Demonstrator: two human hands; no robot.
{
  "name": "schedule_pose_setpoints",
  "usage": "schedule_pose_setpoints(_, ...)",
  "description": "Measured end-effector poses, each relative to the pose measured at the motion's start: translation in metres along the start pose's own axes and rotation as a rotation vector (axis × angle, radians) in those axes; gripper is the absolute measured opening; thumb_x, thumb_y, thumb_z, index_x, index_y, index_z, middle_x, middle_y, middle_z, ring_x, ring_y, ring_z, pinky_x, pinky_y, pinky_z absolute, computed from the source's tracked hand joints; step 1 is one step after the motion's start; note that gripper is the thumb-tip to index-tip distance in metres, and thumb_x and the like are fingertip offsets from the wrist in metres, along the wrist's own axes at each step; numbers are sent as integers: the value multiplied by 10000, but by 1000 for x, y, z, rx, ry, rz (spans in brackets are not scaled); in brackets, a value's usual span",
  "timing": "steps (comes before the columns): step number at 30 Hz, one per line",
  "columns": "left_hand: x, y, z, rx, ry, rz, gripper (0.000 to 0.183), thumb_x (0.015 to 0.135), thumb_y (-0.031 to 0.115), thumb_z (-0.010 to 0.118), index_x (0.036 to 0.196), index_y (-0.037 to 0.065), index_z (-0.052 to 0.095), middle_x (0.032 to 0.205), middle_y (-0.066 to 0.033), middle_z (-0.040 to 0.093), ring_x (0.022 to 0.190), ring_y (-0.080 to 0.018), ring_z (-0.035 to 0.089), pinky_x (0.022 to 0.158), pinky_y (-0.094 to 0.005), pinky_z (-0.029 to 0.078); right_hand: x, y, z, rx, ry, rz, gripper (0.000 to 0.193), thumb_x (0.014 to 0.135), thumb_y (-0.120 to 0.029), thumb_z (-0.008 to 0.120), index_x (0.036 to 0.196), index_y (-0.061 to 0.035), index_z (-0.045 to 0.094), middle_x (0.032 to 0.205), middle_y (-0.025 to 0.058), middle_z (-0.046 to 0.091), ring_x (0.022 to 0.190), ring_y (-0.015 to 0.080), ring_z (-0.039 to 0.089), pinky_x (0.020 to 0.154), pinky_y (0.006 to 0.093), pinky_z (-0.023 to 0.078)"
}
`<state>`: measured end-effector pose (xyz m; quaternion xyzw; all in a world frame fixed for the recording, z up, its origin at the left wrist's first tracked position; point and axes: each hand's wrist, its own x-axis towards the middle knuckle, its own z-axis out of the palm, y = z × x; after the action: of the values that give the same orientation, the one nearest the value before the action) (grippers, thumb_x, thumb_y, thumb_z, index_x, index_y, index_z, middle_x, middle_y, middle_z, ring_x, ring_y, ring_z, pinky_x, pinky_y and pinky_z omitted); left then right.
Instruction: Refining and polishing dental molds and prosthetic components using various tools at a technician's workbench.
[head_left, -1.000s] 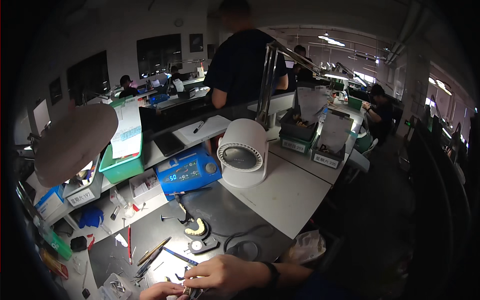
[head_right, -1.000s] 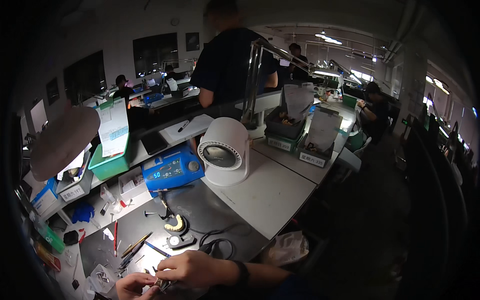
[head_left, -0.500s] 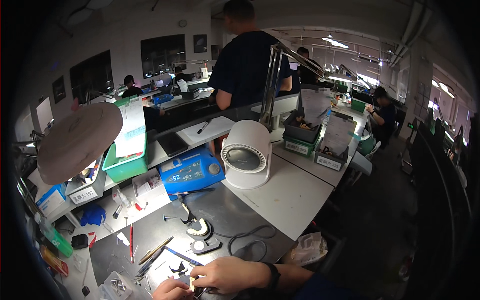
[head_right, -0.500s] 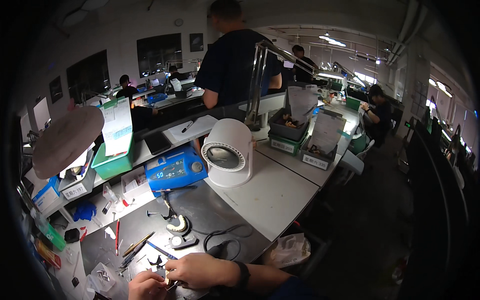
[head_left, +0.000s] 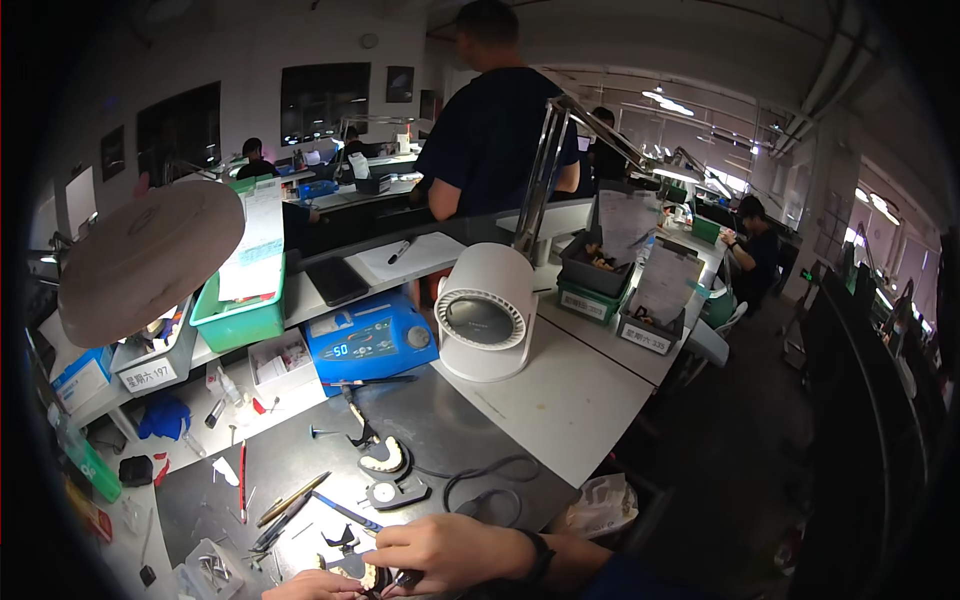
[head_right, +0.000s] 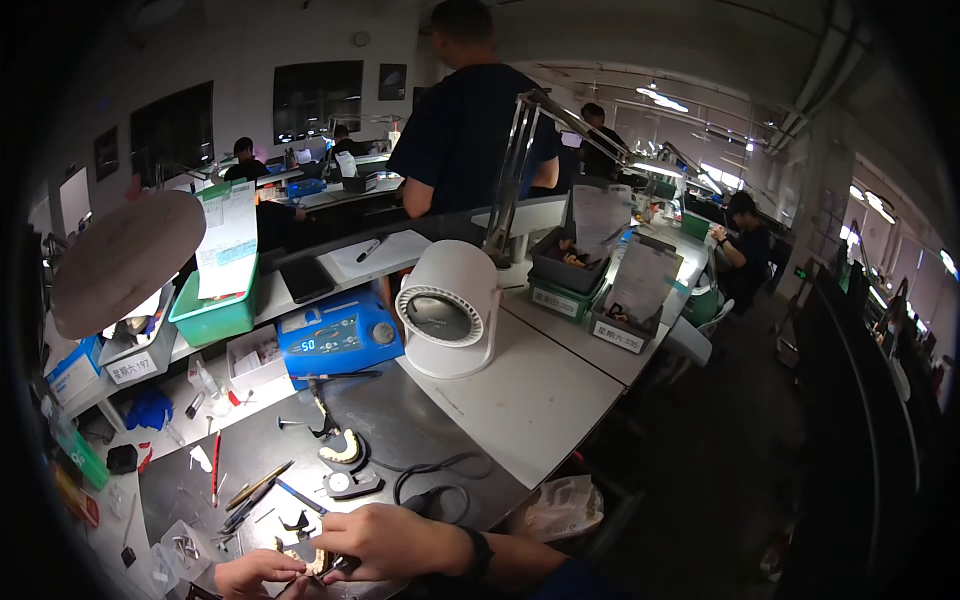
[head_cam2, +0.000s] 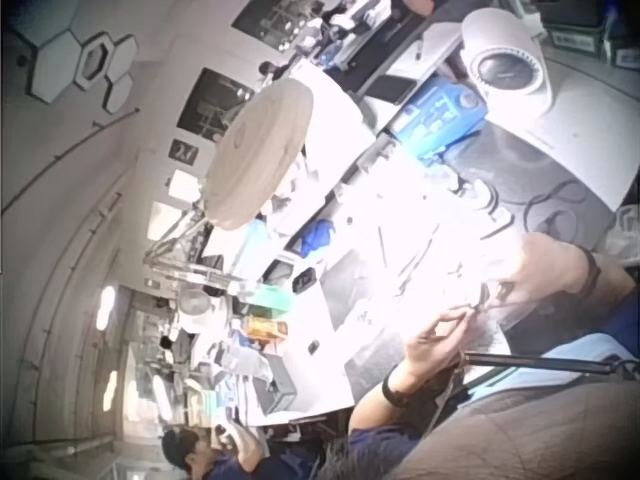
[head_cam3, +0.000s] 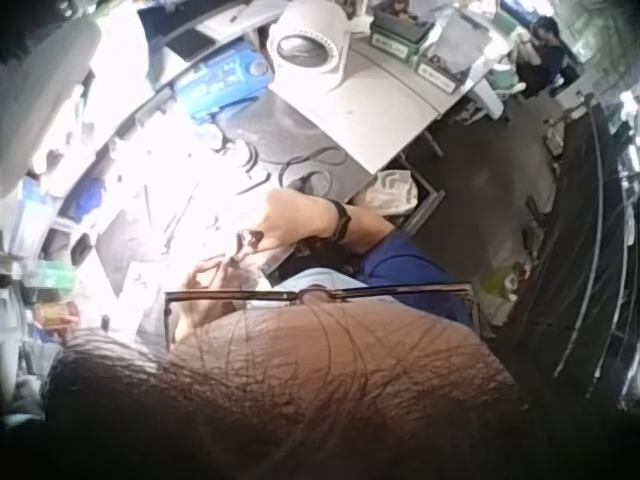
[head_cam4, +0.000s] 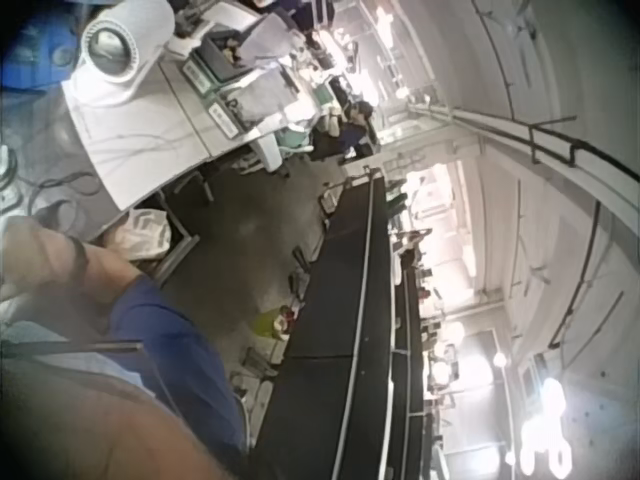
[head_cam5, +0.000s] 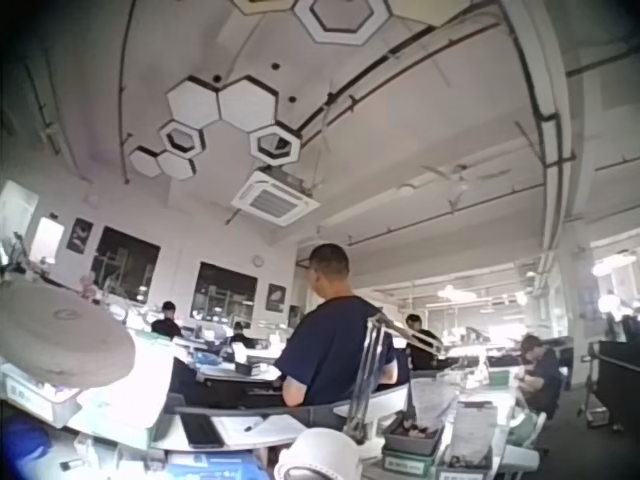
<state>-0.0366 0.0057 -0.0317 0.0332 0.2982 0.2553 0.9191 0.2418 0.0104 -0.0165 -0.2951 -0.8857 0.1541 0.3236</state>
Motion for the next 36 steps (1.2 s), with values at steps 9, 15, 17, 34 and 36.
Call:
schedule_pose_setpoints(9,-2,-17,1,1081,6,906,301,983,-116,598,1258,-25,680,1143,-107,731,1019,-179,688,940,-320,547,6,-5,-9,103,352,13,295,852,-176,830,1034,-36,644,898,111,642,785,296,649,702,371,512)
schedule_pose_setpoints(15,-2,-25,23,1278,142,985,150,929,-54,708,1076,-67,688,1046,-171,753,898,-192,731,859,-319,585,5,-4,-6,57,416,89,295,881,-211,807,1050,-39,636,901,116,671,806,304,664,707,391,507)
schedule_pose_setpoints(17,3,-25,24,1123,149,964,164,944,-48,699,1103,-85,709,1019,-166,774,935,-176,730,870,-311,578,5,-5,-7,107,416,50,290,901,-207,793,1078,-40,636,915,116,682,809,302,675,710,390,521)
schedule_pose_setpoints(34,2,-25,7,1358,230,933,189,956,7,718,1126,-72,741,1064,-167,766,987,-198,719,893,-313,567,7,-7,7,237,367,-63,297,865,-151,812,1086,-13,670,988,143,706,912,322,713,789,392,572)
schedule_pose_setpoints(36,4,-32,3,1462,279,947,168,958,-16,700,1119,-59,725,1090,-156,754,974,-196,711,894,-315,562,8,-9,2,116,391,-73,294,851,-146,822,1075,-12,687,982,146,712,905,318,718,784,390,574)
